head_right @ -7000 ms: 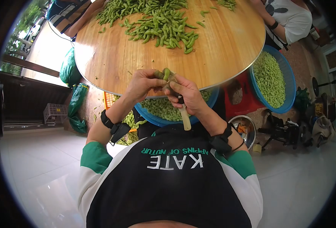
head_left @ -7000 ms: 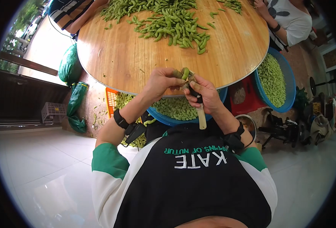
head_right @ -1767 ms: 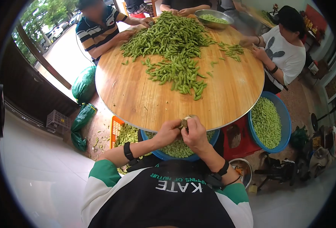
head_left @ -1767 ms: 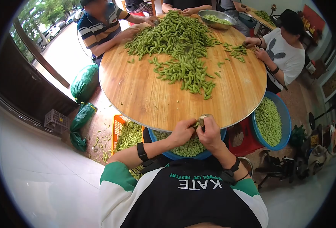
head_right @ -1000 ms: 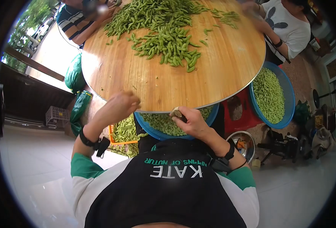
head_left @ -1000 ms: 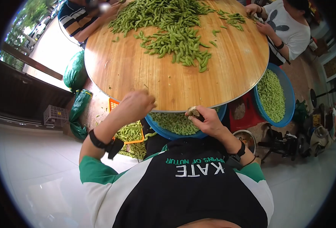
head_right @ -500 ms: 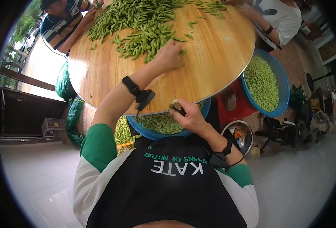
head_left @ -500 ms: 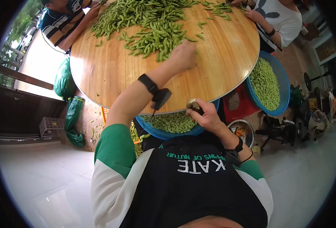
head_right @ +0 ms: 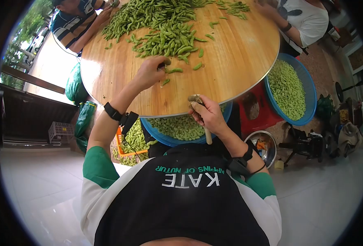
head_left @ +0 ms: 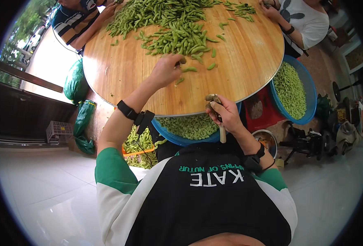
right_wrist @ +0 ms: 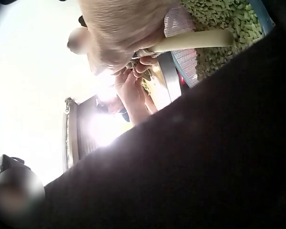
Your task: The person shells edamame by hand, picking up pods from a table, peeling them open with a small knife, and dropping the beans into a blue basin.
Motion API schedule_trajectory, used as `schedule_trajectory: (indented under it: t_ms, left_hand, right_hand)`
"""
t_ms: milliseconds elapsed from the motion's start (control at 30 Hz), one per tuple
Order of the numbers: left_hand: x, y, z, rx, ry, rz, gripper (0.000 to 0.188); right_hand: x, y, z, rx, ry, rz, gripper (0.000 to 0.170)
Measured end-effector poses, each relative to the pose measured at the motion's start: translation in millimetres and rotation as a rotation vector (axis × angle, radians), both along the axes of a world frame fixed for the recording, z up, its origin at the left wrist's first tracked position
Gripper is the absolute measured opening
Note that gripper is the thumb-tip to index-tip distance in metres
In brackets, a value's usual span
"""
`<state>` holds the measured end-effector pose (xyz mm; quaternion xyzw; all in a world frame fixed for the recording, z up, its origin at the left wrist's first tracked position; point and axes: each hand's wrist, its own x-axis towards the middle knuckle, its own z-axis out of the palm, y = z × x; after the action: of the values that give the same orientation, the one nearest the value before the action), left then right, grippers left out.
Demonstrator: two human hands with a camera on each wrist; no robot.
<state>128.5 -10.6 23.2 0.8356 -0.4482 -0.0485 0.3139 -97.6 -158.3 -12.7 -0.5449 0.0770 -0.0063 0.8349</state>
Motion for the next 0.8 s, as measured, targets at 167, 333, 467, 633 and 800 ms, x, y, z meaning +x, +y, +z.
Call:
schedule_trajectory:
  t_ms: [167,333,467,633,800]
  left_hand:
    - [-6.5,-17.6,-19.8,0.065,-0.493,-0.073,0.017]
    - [-18.3,-26.2,-11.7,0.016,-0.579,-0.048,0.015]
    - [-45.8,-26.9,11.5,-0.083,0.123,-0.072,0.015]
    - [-81.2,-10.3,14.0,-0.246,1.035,-0.150,0.017]
    - [-93.9,2.5,11.1,-0.280,1.023,-0.057,0.016]
  right_hand:
    - [2.0,1.5,-2.4,0.010,0.009,-0.008,0.024]
    - [0.4,2.4,3.9,0.125,0.030,-0.103,0.029]
    - [4.2,-5.1,10.6,0.150,0.027,-0.170,0.031]
    - [6.6,-5.9,17.3,0.210,-0.050,-0.039,0.030]
    - [4.4,2.4,20.5,0.392,-0.077,0.066,0.029]
